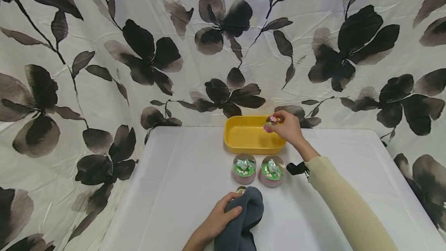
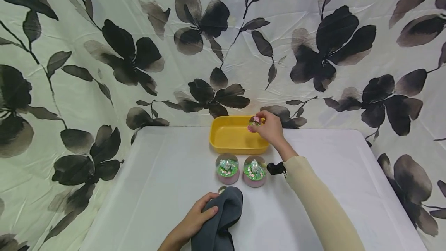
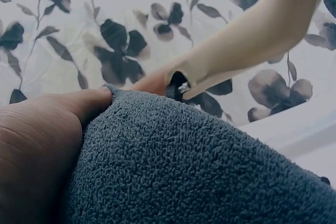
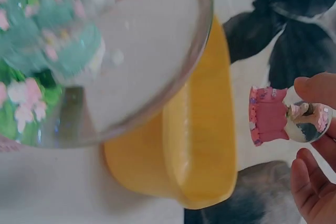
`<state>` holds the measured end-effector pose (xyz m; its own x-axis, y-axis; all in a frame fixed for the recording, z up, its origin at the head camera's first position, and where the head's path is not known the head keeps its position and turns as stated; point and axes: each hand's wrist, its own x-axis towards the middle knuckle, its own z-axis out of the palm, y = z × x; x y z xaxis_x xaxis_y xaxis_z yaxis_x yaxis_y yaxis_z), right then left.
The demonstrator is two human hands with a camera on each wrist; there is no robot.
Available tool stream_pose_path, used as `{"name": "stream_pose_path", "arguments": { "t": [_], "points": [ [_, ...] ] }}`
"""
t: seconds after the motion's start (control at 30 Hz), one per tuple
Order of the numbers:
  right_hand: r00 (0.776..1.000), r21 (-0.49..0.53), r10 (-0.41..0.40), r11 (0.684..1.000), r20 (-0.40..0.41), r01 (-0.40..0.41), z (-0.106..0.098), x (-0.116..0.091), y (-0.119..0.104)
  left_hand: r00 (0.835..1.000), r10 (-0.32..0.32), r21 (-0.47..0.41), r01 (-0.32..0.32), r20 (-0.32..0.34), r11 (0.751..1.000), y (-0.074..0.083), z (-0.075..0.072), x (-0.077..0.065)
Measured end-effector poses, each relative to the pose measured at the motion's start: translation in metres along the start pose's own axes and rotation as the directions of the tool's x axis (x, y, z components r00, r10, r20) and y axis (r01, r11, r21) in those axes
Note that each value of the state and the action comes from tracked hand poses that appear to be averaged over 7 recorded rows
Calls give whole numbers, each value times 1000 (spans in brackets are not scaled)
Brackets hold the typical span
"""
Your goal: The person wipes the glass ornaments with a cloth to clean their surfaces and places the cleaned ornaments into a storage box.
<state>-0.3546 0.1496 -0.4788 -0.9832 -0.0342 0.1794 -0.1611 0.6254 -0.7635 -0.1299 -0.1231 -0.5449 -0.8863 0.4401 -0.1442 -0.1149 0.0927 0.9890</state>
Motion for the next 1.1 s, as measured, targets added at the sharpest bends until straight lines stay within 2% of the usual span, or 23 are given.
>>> {"name": "stream_pose_path", "arguments": {
  "t": [0.27, 0.47, 0.67, 0.8, 1.1],
  "points": [
    [996, -18, 72, 997, 55, -71, 11, 28, 22, 1000, -18, -39, 19, 7, 999, -1, -1, -2],
    [990, -38, 95, 995, 108, -91, 20, 42, 31, 1000, -16, -37, 15, -21, 999, 0, -4, -5],
    [978, -90, 148, 987, 144, -136, 22, 42, 45, 1000, -21, -45, 20, -9, 999, -2, -4, -3],
    [977, -124, 149, 984, 155, -130, 25, 40, 53, 999, -35, -46, 34, -11, 998, -3, -6, -4],
    [976, -184, 143, 977, 167, -111, 26, 40, 51, 1000, -17, -54, 17, -12, 998, -3, -8, -3]
  ]
}}
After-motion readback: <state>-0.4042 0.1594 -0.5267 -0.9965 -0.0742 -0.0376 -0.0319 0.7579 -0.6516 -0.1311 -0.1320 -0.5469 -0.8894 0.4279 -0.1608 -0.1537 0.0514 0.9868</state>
